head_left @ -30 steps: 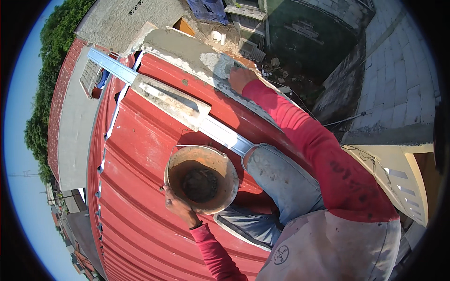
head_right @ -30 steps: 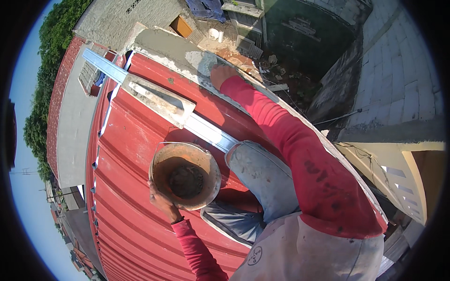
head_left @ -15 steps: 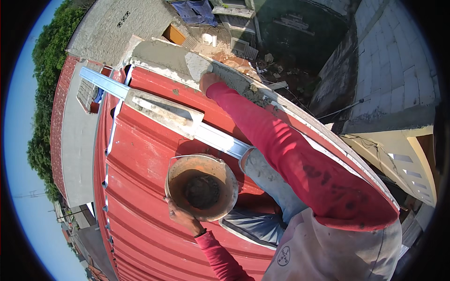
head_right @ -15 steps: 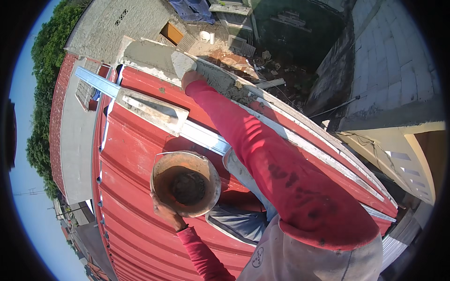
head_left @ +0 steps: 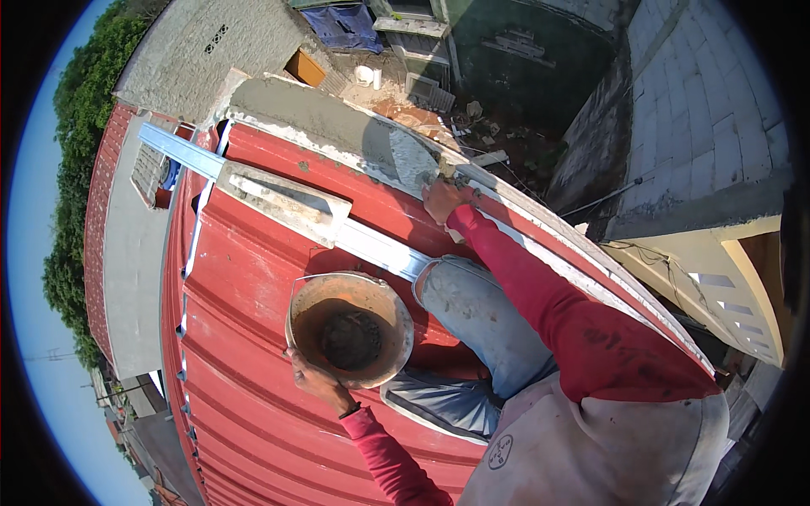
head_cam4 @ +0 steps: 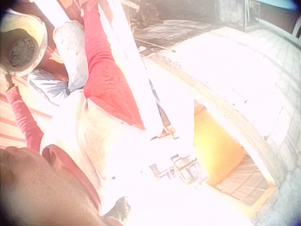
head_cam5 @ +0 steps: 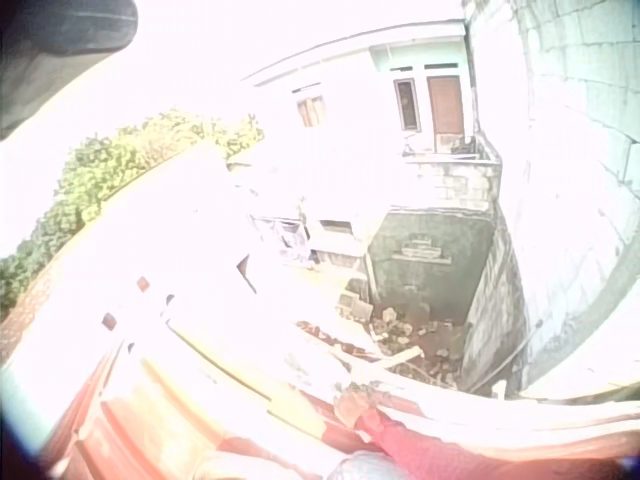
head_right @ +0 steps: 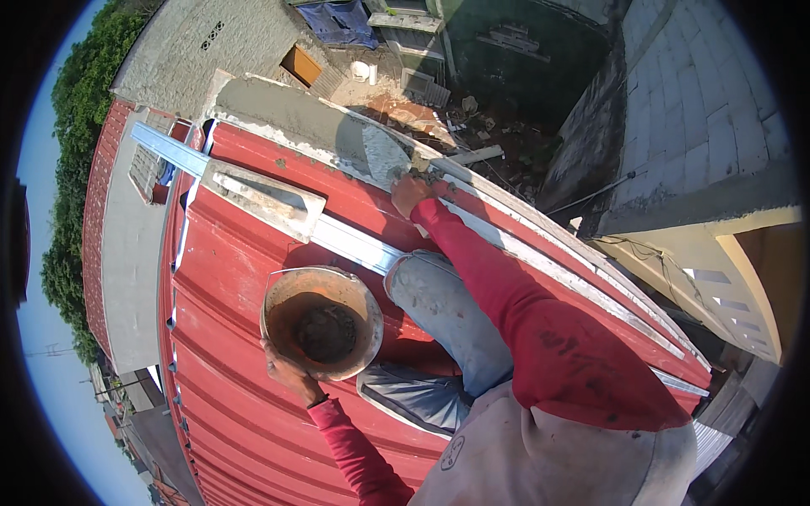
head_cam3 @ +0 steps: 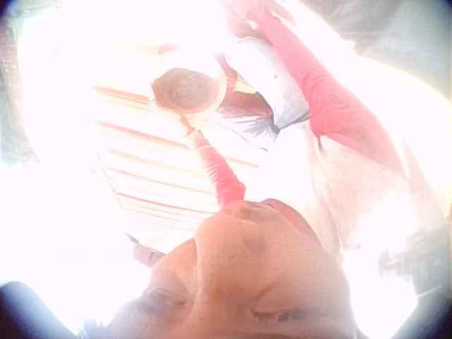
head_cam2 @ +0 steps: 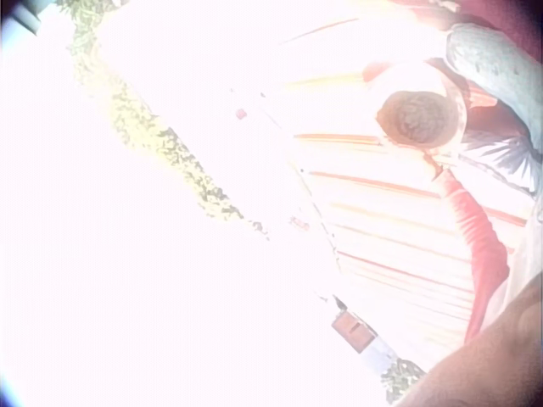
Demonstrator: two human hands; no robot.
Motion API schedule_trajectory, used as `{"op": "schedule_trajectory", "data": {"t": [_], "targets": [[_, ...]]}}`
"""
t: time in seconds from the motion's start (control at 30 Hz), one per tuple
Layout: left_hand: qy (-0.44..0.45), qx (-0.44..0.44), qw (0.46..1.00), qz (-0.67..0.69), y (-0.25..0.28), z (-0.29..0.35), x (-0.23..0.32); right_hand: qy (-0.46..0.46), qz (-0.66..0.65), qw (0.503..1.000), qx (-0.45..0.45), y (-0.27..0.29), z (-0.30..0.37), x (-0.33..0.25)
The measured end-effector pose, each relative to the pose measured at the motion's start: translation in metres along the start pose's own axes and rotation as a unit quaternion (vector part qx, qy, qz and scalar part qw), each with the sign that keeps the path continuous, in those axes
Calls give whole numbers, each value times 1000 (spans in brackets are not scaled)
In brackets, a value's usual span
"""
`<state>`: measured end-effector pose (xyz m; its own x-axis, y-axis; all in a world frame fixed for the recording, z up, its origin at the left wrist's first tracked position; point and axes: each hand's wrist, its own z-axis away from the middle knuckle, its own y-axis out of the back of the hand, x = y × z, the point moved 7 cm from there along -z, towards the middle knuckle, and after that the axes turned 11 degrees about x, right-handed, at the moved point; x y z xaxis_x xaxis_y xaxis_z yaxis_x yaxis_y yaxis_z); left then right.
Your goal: The person scoops cement from a bucket with a trowel and applies it along the ridge of a red corrugated metal roof, smoothing the material into place. The person repeatedly scoops and spreads the cement along the roof seam while standing on the roof surface.
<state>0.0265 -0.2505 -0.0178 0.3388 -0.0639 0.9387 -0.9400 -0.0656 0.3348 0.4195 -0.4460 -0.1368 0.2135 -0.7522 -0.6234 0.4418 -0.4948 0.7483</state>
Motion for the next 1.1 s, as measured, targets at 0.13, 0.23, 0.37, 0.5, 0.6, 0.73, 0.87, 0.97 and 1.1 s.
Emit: {"op": "schedule_trajectory", "data": {"t": [0.13,0.23,0.37,0.5,0.6,0.73,0.87,0.97,1.1], "targets": [[-4,9,1000,15,3,4,-4,-107,-140,982,73,-6,37,59],[-18,17,998,55,4,14,4,10,-125,987,100,-4,41,16],[-24,8,1000,7,5,4,-14,199,-240,935,166,-36,-53,-79],[-24,69,996,43,37,3,-18,-45,-434,899,32,-80,-115,-214],[-29,-31,994,97,-57,21,8,-26,-302,919,253,-20,-246,-116],[0,60,997,43,19,-1,-10,14,-273,949,159,-74,-150,-194],[2,17,999,46,3,-9,-21,-53,-292,951,84,-80,-132,-92],[2,14,999,39,-5,5,-8,40,-224,968,104,-71,-92,-38],[19,39,999,25,13,17,-7,-120,-355,926,42,-42,-2,0]]}}
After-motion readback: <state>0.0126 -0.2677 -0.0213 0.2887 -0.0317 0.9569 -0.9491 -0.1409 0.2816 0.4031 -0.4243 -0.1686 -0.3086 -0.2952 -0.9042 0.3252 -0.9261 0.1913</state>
